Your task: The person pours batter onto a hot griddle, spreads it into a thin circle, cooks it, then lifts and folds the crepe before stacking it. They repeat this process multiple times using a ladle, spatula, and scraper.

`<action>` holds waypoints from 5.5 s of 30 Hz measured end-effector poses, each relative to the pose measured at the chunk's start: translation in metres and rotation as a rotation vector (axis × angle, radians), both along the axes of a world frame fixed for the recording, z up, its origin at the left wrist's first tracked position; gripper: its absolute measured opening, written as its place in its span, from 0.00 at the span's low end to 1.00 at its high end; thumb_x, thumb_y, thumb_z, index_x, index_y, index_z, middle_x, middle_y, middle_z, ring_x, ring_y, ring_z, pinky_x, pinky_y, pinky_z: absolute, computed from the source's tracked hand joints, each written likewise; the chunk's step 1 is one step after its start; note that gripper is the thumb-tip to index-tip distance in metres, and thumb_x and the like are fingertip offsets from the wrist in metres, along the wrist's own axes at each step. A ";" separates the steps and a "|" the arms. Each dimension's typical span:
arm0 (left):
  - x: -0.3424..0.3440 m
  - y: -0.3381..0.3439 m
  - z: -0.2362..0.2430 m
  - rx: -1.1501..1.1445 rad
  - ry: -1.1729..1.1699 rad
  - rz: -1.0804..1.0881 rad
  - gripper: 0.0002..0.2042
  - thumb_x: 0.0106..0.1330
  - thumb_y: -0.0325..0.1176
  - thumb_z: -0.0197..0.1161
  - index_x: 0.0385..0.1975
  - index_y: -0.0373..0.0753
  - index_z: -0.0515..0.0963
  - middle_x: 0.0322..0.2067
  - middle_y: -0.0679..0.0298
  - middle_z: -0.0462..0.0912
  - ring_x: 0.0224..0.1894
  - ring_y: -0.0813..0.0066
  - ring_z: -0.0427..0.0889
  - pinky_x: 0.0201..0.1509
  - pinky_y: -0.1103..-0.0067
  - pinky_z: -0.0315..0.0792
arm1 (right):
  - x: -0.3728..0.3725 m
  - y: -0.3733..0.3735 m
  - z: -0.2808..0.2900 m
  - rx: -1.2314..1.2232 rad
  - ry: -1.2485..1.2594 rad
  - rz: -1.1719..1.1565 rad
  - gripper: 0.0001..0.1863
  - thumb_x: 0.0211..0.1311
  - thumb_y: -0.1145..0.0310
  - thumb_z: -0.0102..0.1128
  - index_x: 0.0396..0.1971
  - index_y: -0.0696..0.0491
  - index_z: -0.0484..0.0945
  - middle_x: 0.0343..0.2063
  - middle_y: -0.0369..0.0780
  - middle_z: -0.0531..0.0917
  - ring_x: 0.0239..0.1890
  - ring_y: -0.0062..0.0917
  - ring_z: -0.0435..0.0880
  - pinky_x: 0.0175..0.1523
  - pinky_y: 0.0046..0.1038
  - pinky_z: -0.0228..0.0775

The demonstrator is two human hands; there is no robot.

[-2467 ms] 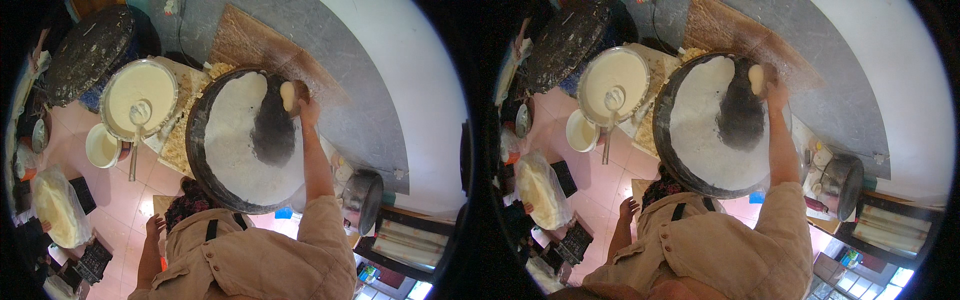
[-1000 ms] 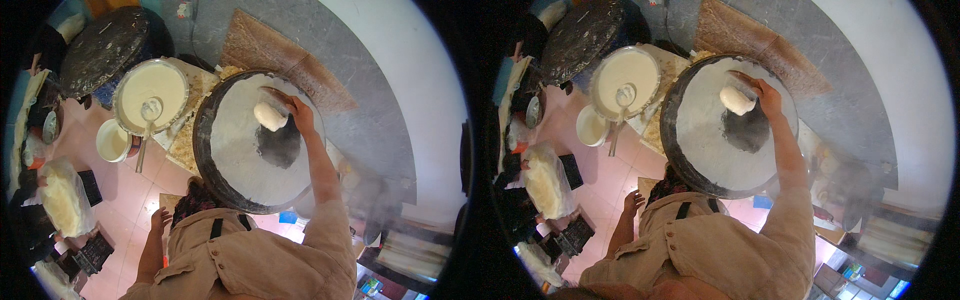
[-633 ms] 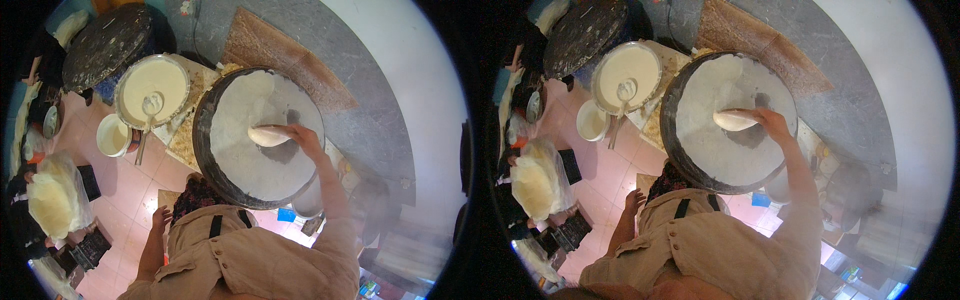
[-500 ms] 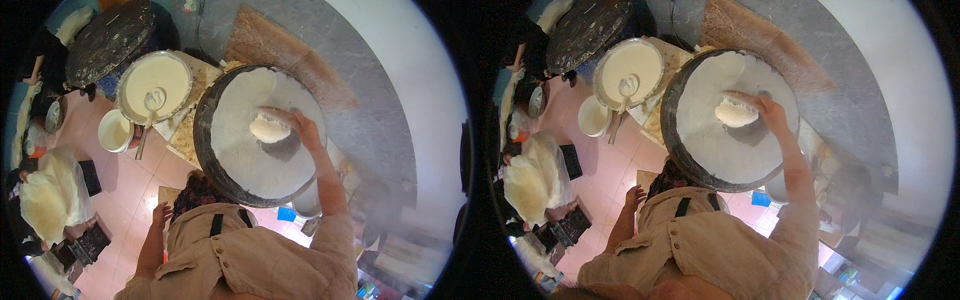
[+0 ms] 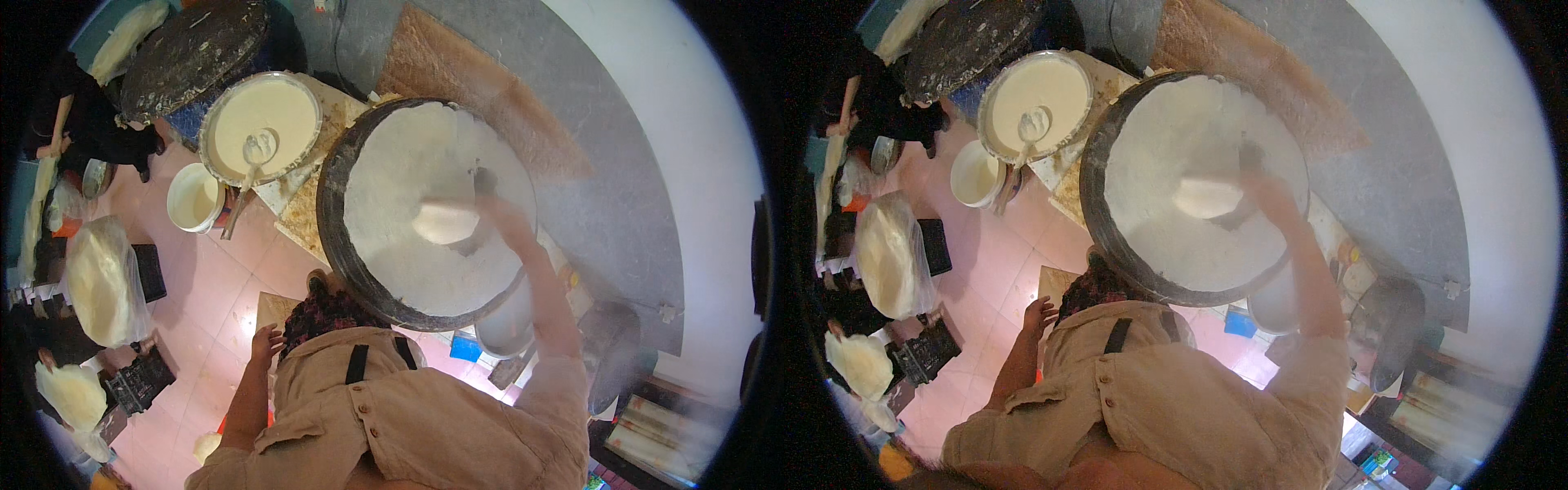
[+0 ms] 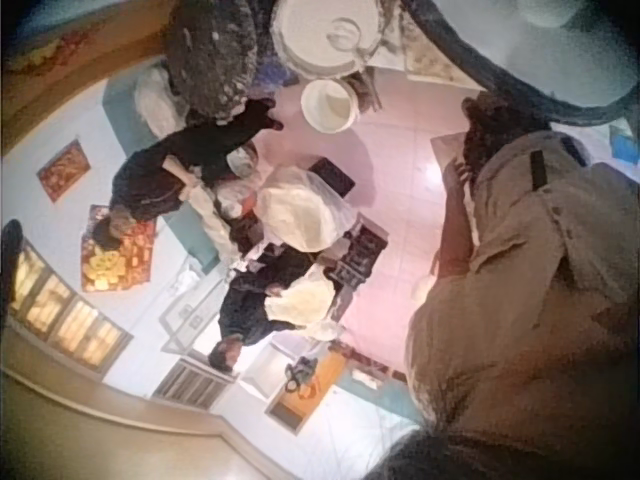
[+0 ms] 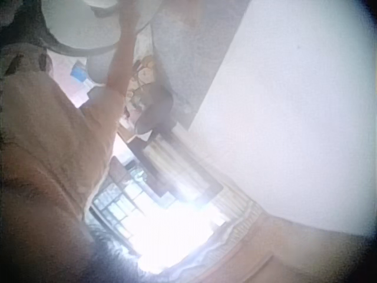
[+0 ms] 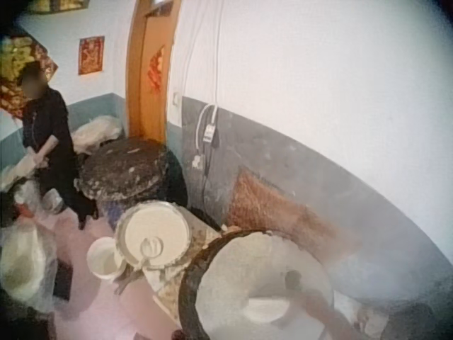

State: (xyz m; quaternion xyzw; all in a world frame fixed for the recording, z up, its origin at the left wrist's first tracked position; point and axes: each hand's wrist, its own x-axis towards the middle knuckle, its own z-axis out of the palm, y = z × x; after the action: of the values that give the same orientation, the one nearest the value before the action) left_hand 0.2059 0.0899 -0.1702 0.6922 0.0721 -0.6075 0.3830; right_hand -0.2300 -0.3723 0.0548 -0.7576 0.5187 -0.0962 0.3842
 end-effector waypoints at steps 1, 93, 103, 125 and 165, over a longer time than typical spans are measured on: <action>-0.002 0.005 -0.004 0.013 -0.001 0.020 0.27 0.69 0.47 0.52 0.62 0.35 0.67 0.51 0.50 0.73 0.47 0.58 0.79 0.51 0.63 0.76 | 0.013 -0.008 -0.006 -0.003 0.000 -0.026 0.15 0.66 0.64 0.54 0.49 0.52 0.81 0.46 0.39 0.84 0.49 0.31 0.81 0.56 0.30 0.69; -0.056 -0.364 0.245 -1.097 0.087 -0.076 0.21 0.77 0.47 0.41 0.46 0.36 0.76 0.31 0.67 0.75 0.35 0.72 0.78 0.42 0.74 0.72 | 0.051 -0.058 -0.045 -0.618 0.083 -0.525 0.18 0.65 0.53 0.52 0.46 0.48 0.78 0.37 0.46 0.84 0.42 0.44 0.82 0.45 0.41 0.71; -0.047 -0.354 0.225 -1.017 0.128 -0.040 0.23 0.77 0.49 0.39 0.45 0.36 0.75 0.30 0.67 0.74 0.35 0.72 0.77 0.43 0.72 0.71 | 0.075 -0.025 0.003 -0.361 -0.135 -0.470 0.13 0.62 0.64 0.59 0.46 0.50 0.78 0.36 0.46 0.84 0.41 0.41 0.82 0.46 0.37 0.71; 0.003 -0.302 0.200 -0.878 0.219 0.094 0.21 0.77 0.48 0.42 0.46 0.36 0.75 0.30 0.66 0.75 0.34 0.70 0.77 0.42 0.72 0.72 | 0.090 0.096 -0.048 -0.441 -0.112 -0.745 0.16 0.65 0.61 0.57 0.42 0.59 0.76 0.33 0.48 0.81 0.37 0.36 0.80 0.45 0.35 0.70; 0.032 -0.206 0.150 -0.726 0.043 0.128 0.21 0.76 0.49 0.42 0.45 0.36 0.74 0.30 0.67 0.75 0.34 0.72 0.77 0.42 0.73 0.72 | 0.231 0.096 -0.034 -0.792 -0.004 0.224 0.19 0.57 0.77 0.54 0.49 0.47 0.80 0.44 0.40 0.85 0.45 0.34 0.84 0.47 0.33 0.78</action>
State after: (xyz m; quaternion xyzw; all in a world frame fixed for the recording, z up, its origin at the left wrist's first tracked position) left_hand 0.2376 -0.1159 -0.0203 0.4922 -0.0970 -0.5828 0.6393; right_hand 0.0007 -0.2761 0.0209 -0.8986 0.3552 -0.2473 0.0719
